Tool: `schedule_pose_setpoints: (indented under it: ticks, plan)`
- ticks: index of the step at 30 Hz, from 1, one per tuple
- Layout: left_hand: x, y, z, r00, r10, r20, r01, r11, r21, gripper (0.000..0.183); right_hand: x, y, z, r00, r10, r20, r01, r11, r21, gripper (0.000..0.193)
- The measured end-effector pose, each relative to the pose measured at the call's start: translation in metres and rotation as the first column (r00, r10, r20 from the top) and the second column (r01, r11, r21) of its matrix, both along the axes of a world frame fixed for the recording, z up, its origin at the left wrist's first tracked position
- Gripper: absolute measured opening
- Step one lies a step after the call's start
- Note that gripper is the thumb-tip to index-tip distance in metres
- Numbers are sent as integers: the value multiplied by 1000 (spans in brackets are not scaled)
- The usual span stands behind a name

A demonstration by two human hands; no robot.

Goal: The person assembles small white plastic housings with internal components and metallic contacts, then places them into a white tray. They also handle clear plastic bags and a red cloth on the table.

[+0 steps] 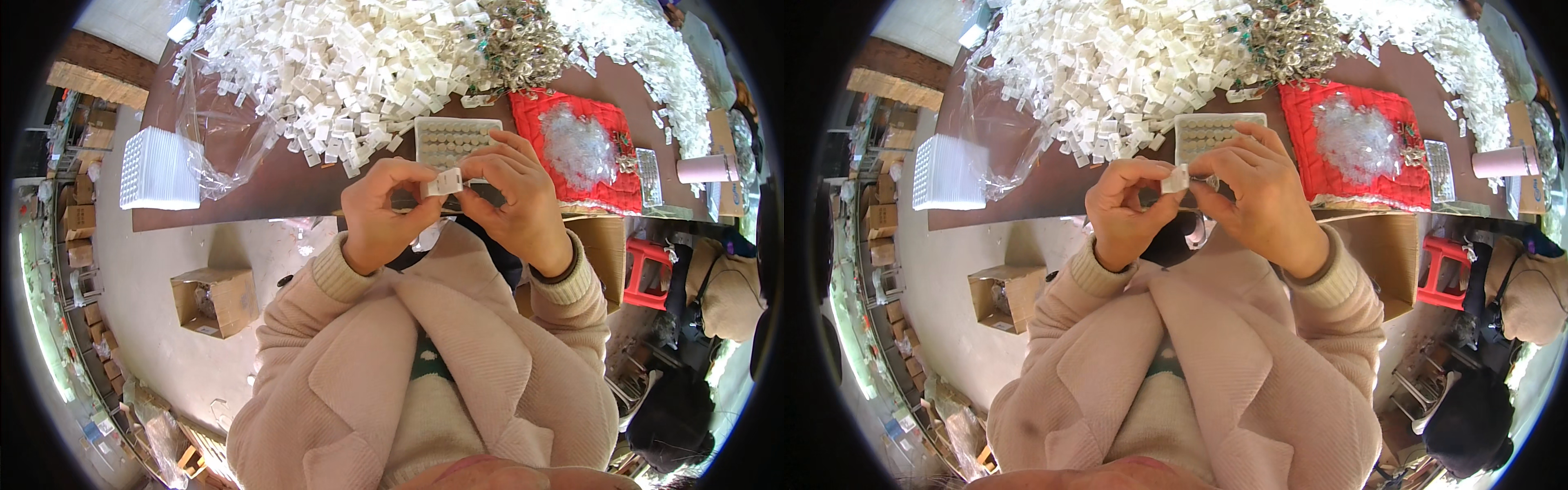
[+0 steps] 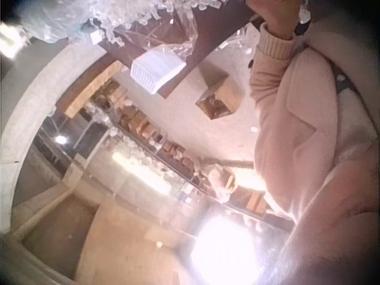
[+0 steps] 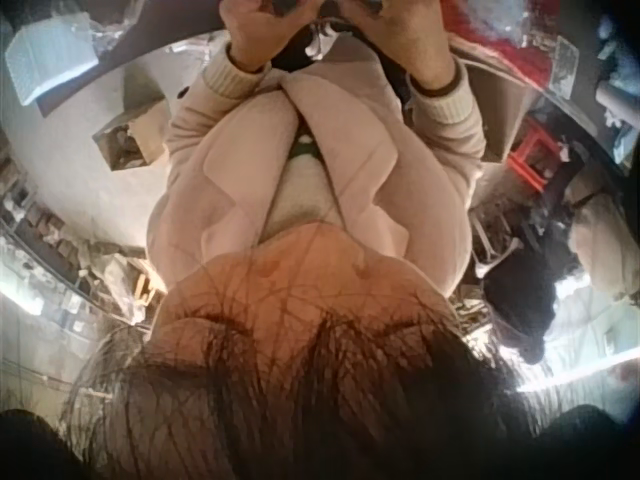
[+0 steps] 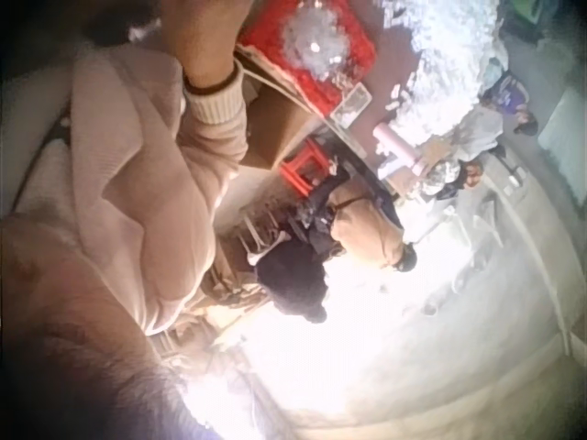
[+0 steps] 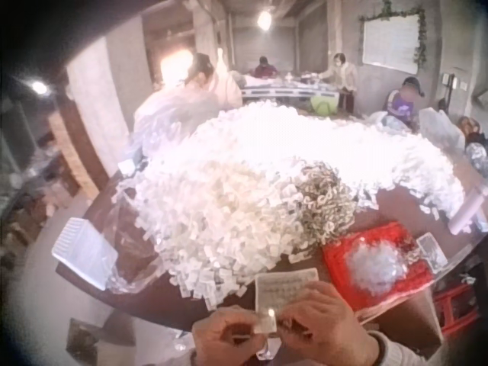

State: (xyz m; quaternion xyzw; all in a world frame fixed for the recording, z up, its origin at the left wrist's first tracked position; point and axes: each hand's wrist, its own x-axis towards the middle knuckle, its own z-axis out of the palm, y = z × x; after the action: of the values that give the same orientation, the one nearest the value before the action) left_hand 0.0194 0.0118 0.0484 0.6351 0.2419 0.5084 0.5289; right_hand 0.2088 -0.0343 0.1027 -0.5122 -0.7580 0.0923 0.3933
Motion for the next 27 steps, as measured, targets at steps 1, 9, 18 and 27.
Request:
schedule_pose_setpoints:
  ticks: [1, 9, 18, 27]
  plan:
    - [-1, -2, -1, 998, 16, 67, -13, 998, -55, 28, -3, 1, -3, 998, 14, -62, -15, 1000, -8, 22]
    - [-1, -9, -12, 872, 156, 465, 132, 839, -529, 23, -41, -9, -33, 962, -108, -250, 133, 988, 82, 30]
    - [-8, -12, -22, 826, 55, 560, 312, 785, -536, 21, -44, -12, -36, 874, -191, -446, 182, 981, -63, 20]
    - [-6, -13, -28, 827, 52, 560, 171, 925, -339, 27, -59, -7, -36, 703, -194, -684, 97, 979, -177, 13]
